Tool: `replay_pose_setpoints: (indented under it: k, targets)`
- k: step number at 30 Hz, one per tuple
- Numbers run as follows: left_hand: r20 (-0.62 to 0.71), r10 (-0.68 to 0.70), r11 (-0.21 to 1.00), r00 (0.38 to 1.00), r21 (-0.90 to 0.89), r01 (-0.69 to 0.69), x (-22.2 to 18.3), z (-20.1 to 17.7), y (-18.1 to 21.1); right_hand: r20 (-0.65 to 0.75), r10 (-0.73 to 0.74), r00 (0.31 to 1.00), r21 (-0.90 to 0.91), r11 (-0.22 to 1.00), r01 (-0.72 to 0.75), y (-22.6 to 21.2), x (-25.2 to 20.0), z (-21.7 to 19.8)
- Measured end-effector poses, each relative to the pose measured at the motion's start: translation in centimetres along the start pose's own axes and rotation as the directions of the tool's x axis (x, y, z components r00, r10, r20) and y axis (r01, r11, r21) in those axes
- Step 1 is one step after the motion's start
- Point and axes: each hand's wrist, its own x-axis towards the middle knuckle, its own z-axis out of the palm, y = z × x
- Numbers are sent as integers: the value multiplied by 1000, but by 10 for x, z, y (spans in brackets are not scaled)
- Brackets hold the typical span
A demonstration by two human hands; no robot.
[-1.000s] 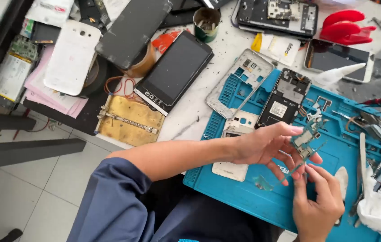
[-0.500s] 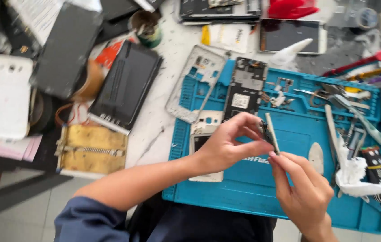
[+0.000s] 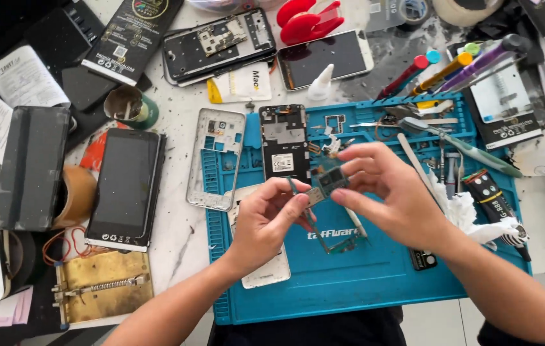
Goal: The person handles a disassembled smartphone, holding the internal motherboard and casing. They use a small white tool to scrape and clean the edges of the phone's metal frame, working on the device over a blue work mat.
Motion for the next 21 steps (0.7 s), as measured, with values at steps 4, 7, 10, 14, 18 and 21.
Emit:
replay_pose_setpoints:
  k: [4, 7, 10, 14, 18, 21]
  targets:
    - [5, 6, 1000, 1000, 9, -6, 4, -2, -7, 75, -42, 996, 178, 984, 28, 20, 18, -7]
    - [-10, 88, 996, 996, -18, -88, 6, -4, -16, 108, -125, 986, 410, 909, 70, 42, 23, -7]
    - [19, 94, 995, 995, -21, -94, 6, -4, -14, 150, -122, 981, 485, 874, 35, 50, 17, -7]
    - [39, 85, 996, 996, 31, -86, 7, -5, -10, 163, -108, 981, 561, 828, -2, 61, 10, -4]
    - [19, 97, 993, 995, 67, -98, 12, -6, -8, 144, -114, 983, 585, 811, 8, 57, 12, 1]
    - [-50, 93, 994, 994, 67, -90, 13, 5, -2, 87, -131, 988, 600, 799, 53, 53, 16, -3]
